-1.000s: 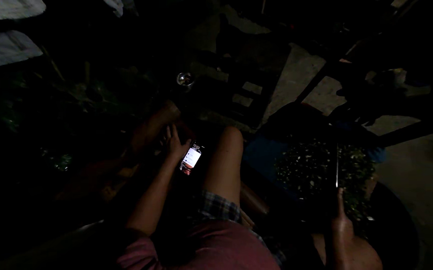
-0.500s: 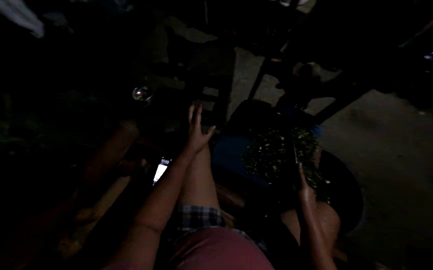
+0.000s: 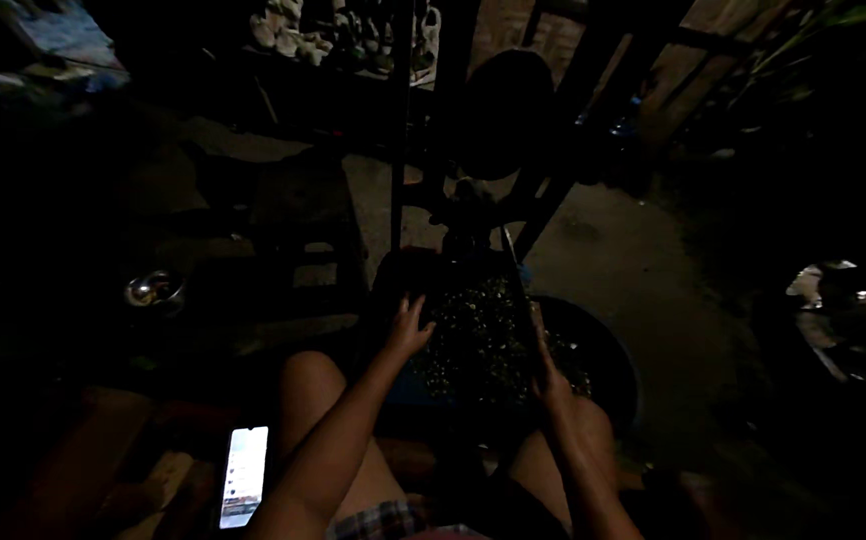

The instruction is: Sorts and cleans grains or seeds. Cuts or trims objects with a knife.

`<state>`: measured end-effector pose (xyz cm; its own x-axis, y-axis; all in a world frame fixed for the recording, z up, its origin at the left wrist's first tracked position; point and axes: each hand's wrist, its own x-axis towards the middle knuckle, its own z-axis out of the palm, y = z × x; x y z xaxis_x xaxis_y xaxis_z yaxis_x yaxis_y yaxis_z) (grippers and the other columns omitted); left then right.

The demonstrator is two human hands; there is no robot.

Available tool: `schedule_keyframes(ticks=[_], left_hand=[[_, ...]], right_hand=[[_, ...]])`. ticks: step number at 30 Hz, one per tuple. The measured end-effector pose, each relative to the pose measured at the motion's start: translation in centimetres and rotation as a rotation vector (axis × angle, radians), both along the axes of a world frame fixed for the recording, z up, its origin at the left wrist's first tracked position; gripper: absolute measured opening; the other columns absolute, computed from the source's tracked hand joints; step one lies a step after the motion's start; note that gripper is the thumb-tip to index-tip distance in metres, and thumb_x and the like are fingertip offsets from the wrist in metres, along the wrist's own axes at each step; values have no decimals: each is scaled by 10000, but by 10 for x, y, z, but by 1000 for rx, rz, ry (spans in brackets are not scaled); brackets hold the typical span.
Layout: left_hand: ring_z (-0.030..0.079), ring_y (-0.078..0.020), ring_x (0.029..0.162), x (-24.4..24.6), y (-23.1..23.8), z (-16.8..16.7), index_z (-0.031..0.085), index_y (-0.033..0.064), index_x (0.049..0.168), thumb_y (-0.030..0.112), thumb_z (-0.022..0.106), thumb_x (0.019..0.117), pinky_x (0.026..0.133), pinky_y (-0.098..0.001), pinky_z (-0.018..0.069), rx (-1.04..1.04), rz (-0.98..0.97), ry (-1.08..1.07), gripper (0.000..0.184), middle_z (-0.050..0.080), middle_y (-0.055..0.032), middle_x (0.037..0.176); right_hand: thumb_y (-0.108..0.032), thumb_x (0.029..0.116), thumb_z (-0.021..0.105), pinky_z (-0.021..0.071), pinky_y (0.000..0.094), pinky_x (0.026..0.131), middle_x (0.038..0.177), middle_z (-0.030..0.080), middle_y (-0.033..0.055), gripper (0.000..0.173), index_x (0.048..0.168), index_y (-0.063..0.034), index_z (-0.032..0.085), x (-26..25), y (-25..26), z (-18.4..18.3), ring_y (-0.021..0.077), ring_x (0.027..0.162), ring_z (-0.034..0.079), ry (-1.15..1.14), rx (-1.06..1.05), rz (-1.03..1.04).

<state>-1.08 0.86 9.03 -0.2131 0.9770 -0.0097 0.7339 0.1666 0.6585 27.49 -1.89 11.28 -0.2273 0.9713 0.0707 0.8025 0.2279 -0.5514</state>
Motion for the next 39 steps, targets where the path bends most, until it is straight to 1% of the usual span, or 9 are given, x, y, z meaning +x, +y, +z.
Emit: schedule_keyframes(ticks=[2,5,8,12,16,19,21,23,39], left_hand=[[354,-400,1495,-3,1,-2,455,130,1553,325,665,1002,1194,-601,304,-58,-8,13,621,281,-204,1665],[363,-394,1490,-5,3,-6,472,139,1542,331,668,1001,1195,-596,308,-68,-17,25,606,304,-198,1656],[358,-387,1496,-7,3,-11,480,129,1537,334,664,1001,1206,-590,292,-66,-21,24,602,307,-196,1656],[382,-385,1486,-9,1,-5,486,107,1532,331,652,1010,1205,-578,308,-83,-19,-21,592,317,-222,1646],[419,-360,1464,-8,1,-7,486,105,1531,312,662,1007,1184,-555,356,-76,-20,-30,590,349,-199,1634],[461,-354,1436,-7,4,-6,480,49,1520,261,649,1021,1173,-497,402,-38,-44,-82,567,400,-218,1596],[470,-348,1431,-6,10,-4,479,19,1510,249,615,1043,1184,-486,392,-16,-57,-137,538,455,-228,1555],[481,-330,1426,-4,18,-2,485,0,1499,253,575,1064,1194,-474,380,-16,-58,-180,512,496,-225,1524],[483,-365,1418,77,154,3,476,-1,1490,438,530,1063,1171,-554,377,-226,100,-160,615,513,-239,1501]], right_hand=[[-139,1068,449,571,565,871,1253,684,238,666,1659,-203,150,-2,-1,-11,393,980,727,-35,-73,-18],[-287,1087,459,549,576,860,1098,717,203,696,1654,-369,63,-5,4,-20,378,932,710,-211,-384,-32],[-190,1082,452,541,581,860,1118,710,234,692,1654,-353,99,-3,9,0,403,928,703,-176,-368,-32],[-80,1055,454,560,564,827,1173,700,257,687,1659,-227,160,-3,-5,7,399,895,715,-54,-98,-38],[-286,1094,437,555,550,848,1128,706,199,654,1656,-346,108,-3,-11,-7,341,915,703,-87,-403,-58],[-197,1084,435,532,555,938,1320,657,217,618,1652,-242,195,10,4,-34,364,1064,703,54,-310,-20],[-201,1096,420,486,473,1073,1562,468,172,586,1641,-122,220,14,5,-45,297,1287,614,207,-193,14],[-203,1096,406,449,440,1123,1636,347,167,579,1627,-52,231,14,2,-55,274,1389,529,341,-99,10],[-248,1098,364,480,335,1101,1623,363,189,559,1587,16,308,32,7,-100,204,1390,534,541,107,-144]])
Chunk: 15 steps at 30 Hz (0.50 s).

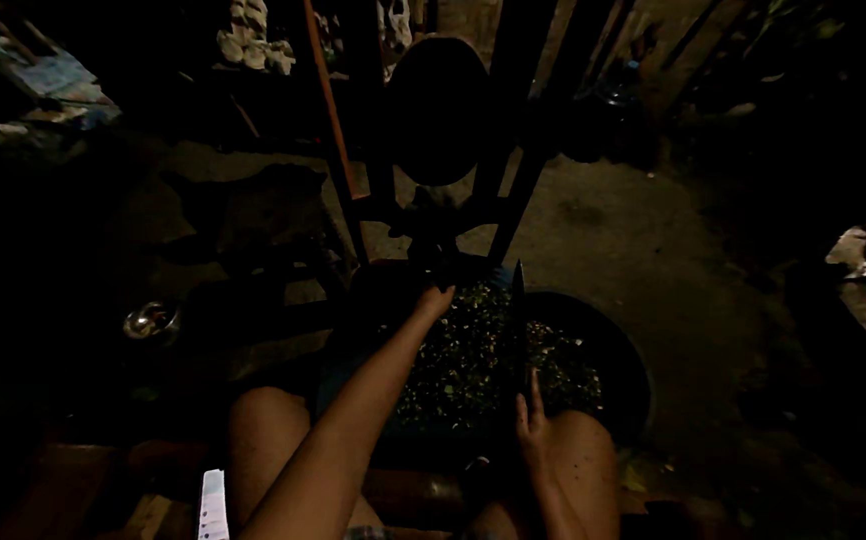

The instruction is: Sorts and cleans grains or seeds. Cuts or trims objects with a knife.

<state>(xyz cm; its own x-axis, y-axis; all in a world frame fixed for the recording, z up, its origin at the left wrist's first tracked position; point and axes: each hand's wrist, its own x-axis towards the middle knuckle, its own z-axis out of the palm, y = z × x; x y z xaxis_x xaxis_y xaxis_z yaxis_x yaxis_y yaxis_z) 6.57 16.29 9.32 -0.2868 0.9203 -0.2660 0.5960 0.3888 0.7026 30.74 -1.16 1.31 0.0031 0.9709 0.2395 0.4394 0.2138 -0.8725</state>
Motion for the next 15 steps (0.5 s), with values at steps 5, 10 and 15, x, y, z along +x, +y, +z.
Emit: schedule_keyframes(ticks=[5,10,15], left_hand=[[500,-378,1401,24,23,2,528,-8,1451,443,530,1062,1165,-567,388,8,-91,46,595,538,-251,1472],[543,-381,1353,45,44,-3,627,27,1366,487,577,1029,1129,-599,413,-33,-203,109,573,593,-235,1410],[466,-443,1393,59,53,0,670,120,1327,547,663,958,1086,-671,399,-120,-233,214,564,536,-233,1468]], right_hand=[[-264,1101,370,462,339,1121,1633,357,164,573,1609,-19,272,2,-2,6,180,1404,514,68,-52,26],[-242,1101,382,430,315,1148,1636,326,205,567,1587,34,289,4,4,-5,197,1436,478,131,-21,17],[-213,1095,390,440,325,1134,1631,334,209,557,1578,50,300,3,3,2,213,1422,496,123,-42,0]])
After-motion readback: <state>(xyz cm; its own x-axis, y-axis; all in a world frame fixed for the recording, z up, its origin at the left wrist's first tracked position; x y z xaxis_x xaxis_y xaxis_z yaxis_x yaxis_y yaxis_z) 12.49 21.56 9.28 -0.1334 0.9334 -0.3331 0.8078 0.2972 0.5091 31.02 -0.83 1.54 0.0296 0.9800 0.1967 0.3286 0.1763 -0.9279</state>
